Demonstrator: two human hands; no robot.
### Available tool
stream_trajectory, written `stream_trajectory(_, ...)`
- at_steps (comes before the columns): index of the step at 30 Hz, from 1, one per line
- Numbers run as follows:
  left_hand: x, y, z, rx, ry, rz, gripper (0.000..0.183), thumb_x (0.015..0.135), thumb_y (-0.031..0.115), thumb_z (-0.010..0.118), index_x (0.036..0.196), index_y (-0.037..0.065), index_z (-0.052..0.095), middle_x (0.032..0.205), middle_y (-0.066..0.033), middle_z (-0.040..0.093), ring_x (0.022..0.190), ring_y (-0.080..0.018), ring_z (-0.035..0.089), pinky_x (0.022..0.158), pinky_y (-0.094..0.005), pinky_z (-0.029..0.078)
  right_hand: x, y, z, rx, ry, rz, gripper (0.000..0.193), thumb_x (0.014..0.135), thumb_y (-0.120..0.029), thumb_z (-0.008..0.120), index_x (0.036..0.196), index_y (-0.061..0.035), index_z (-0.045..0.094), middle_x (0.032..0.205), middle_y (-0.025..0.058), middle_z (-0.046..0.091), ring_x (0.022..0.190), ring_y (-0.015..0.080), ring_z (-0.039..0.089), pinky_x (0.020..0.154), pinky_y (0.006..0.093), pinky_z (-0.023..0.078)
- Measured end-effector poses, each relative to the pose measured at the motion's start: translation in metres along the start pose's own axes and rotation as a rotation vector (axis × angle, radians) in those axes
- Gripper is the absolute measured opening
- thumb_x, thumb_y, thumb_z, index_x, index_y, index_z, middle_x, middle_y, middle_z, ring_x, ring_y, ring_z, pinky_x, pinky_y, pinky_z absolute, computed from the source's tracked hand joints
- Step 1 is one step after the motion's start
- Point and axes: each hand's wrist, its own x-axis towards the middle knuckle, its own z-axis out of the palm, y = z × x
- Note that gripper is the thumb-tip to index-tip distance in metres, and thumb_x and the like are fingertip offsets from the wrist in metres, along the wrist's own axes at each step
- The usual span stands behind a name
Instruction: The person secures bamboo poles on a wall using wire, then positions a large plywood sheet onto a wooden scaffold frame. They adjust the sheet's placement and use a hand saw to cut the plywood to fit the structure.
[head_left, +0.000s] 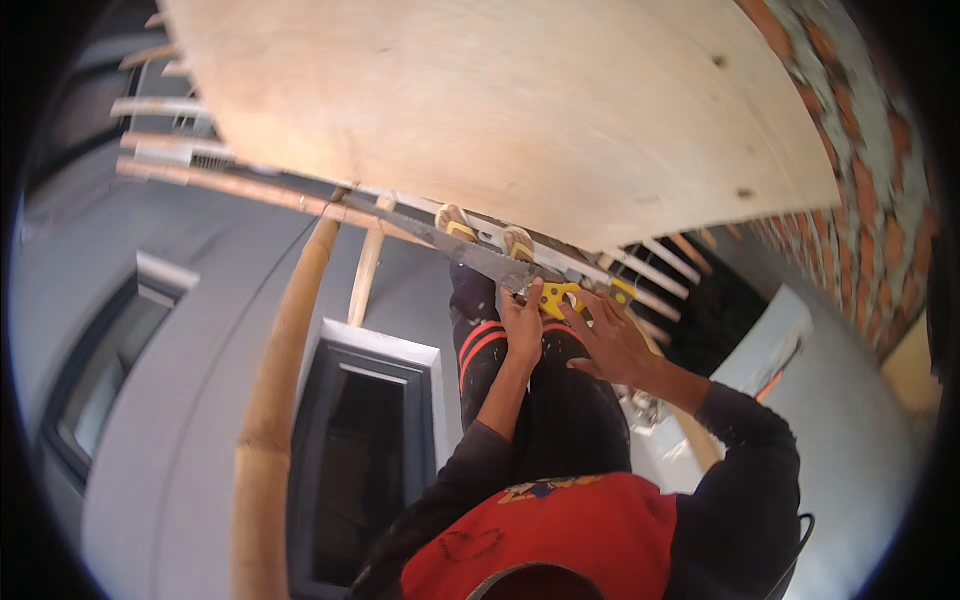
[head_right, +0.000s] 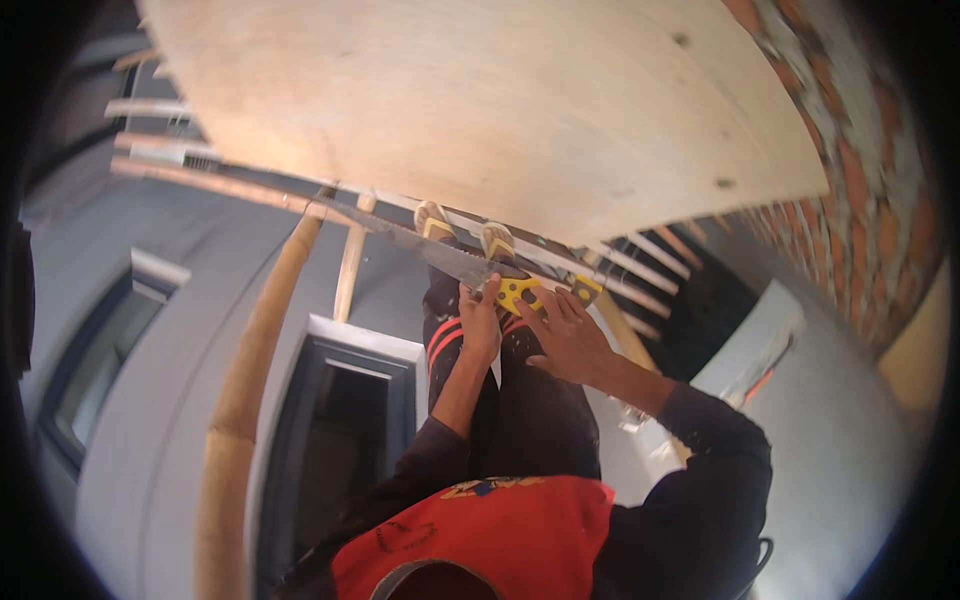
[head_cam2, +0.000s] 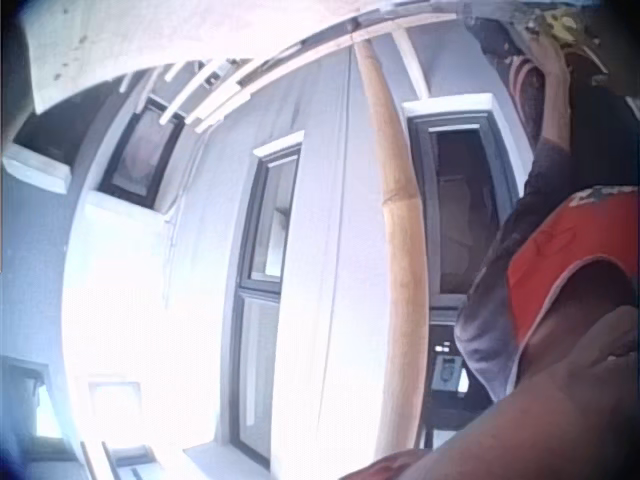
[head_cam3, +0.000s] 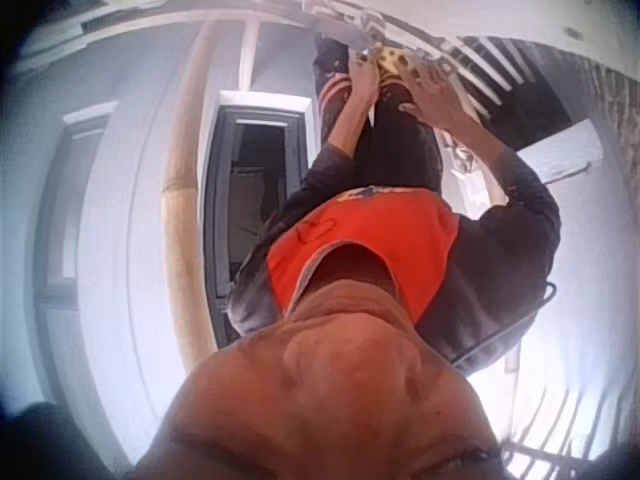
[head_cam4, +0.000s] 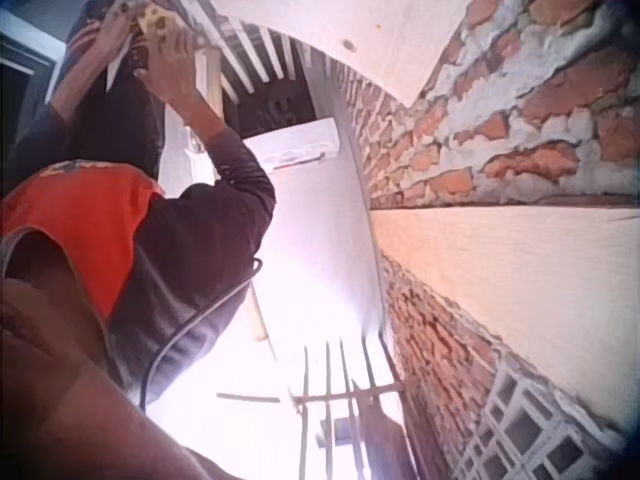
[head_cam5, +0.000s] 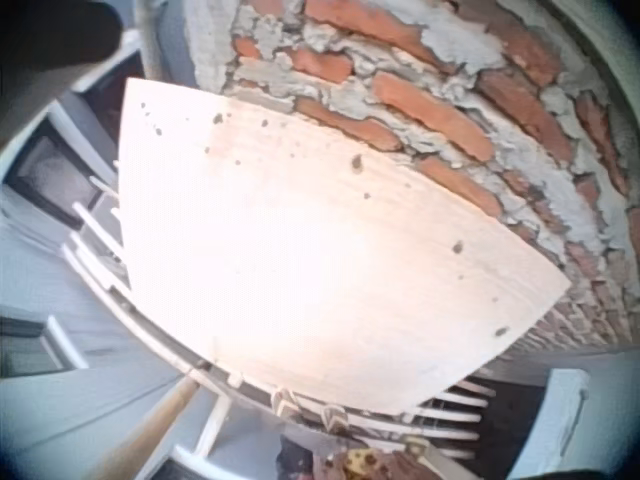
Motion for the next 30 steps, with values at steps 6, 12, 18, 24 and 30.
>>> stream_trajectory(6,-0.050,-0.001,0.020,0.153,-0.071,-0.184,0.027,0.085,0.014,0.060,0.106,0.007,0.044,0.098,-0.0057,0.055,0.086,-0.0138,0.058,0.068,-0.0294,0.054,-0.078,0.004,0.021,-0.002,0.161,0.281,0.055,0.071,-0.004,0.061,0.124,-0.0068,0.044,0.123,0.0204,0.039,0.109,0.0368,0.047,0.093,0.0435,0.040)
stream_trajectory(12,-0.096,-0.008,0.024,0.334,-0.259,-0.276,0.028,0.084,0.013,0.060,0.105,0.005,0.045,0.095,-0.0075,0.055,0.086,-0.0173,0.061,0.070,-0.0315,0.055,-0.129,-0.037,0.007,0.112,0.218,0.575,0.045,0.063,-0.008,0.070,0.104,-0.0036,0.050,0.114,0.0166,0.043,0.094,0.0344,0.054,0.083,0.0407,0.044)
stream_trajectory(18,-0.152,0.001,0.047,0.714,-0.565,-0.261,0.031,0.083,0.017,0.061,0.103,0.001,0.044,0.089,-0.0075,0.059,0.075,-0.0104,0.061,0.058,-0.0213,0.052,-0.194,-0.095,0.003,0.242,0.207,0.845,0.038,0.067,-0.014,0.070,0.099,-0.0024,0.054,0.110,0.0126,0.042,0.089,0.0364,0.053,0.077,0.0422,0.046)
stream_trajectory(24,-0.155,0.021,0.055,0.884,-0.937,-0.620,0.035,0.089,0.027,0.053,0.109,-0.001,0.050,0.101,-0.0134,0.060,0.090,-0.0220,0.061,0.075,-0.0343,0.053,-0.274,-0.140,0.001,0.412,0.379,1.129,0.033,0.070,-0.016,0.070,0.096,0.0001,0.056,0.102,0.0137,0.047,0.086,0.0339,0.056,0.075,0.0428,0.047)
stream_trajectory(30,-0.001,0.122,0.003,0.971,-0.757,-0.164,0.043,0.090,0.028,0.046,0.124,0.002,0.044,0.115,-0.0156,0.055,0.096,-0.0246,0.057,0.081,-0.0371,0.050,-0.345,-0.173,0.041,1.122,0.957,1.512,0.039,0.078,-0.026,0.064,0.101,0.0045,0.054,0.083,0.0110,0.056,0.061,0.0194,0.059,0.055,0.0323,0.047)
